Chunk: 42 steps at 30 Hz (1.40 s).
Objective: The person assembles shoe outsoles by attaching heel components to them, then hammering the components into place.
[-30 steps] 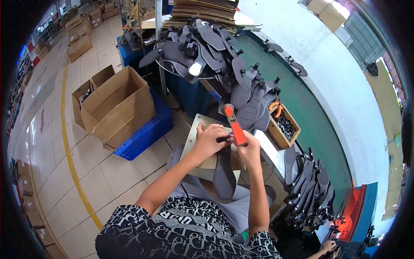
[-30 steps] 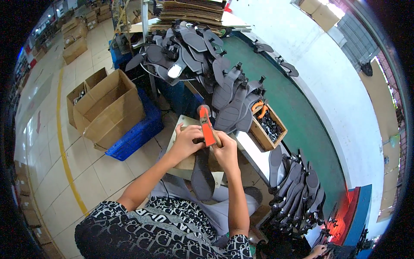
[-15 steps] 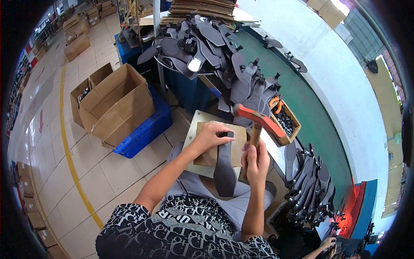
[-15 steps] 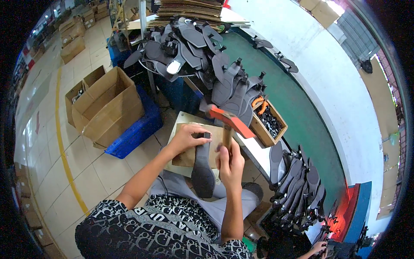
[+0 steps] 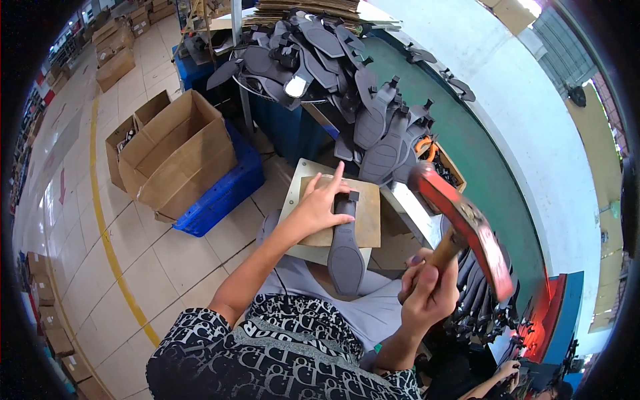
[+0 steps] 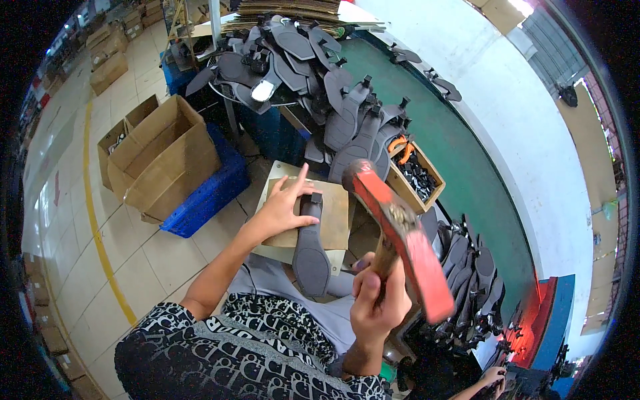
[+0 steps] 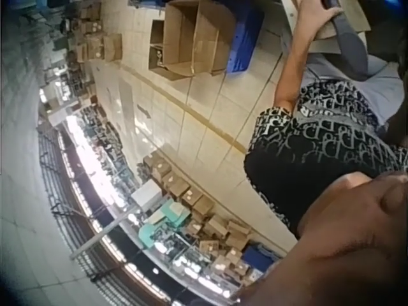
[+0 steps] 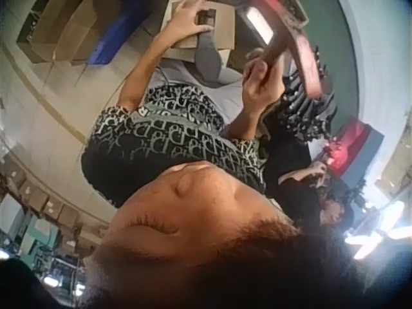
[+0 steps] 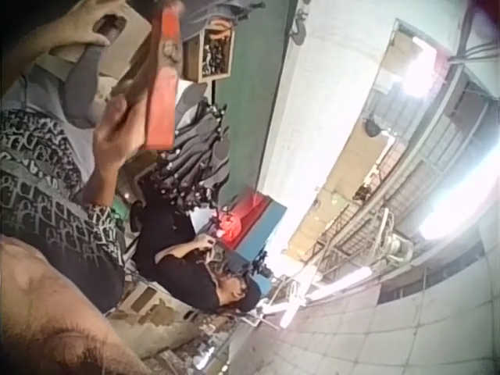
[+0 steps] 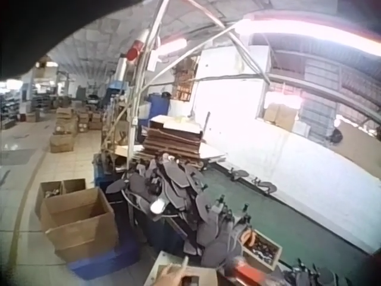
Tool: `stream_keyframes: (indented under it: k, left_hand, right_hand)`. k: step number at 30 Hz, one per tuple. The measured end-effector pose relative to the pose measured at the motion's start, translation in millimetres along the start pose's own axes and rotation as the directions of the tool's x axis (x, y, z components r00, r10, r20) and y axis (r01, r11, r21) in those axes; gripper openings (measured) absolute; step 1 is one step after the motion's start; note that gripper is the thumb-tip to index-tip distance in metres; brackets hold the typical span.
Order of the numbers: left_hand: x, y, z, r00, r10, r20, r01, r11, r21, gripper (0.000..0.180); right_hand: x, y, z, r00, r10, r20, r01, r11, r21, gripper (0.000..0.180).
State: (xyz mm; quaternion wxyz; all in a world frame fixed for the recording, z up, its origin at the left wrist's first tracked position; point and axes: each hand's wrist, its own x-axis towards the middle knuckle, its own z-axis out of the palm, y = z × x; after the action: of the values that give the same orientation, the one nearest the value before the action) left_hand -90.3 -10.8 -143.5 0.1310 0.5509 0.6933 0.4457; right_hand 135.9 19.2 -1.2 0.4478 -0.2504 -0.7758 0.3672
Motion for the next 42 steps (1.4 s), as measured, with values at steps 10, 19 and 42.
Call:
stream_keyframes:
  k: [10,19,42]
  left_hand:
    - [1,2,-5,0.99,-0.118,0.078,0.109,0.988,0.112,0.131]
    - [-7,-9,1,0.978,0.206,-0.01,-0.202,0.966,0.161,0.039]
    - [-63,159,-19,0.553,0.114,0.826,0.702,0.471,-0.534,0.044]
  right_hand:
    - [10,-4,-9,0.99,-0.007,0.139,0.031,0.985,-0.172,0.031]
    - [22,23,-5,0.981,0.101,0.166,-0.067,0.978,-0.198,0.014]
    - [-51,57,-9,0.849,0.108,0.518,-0.492,0.522,0.697,0.06]
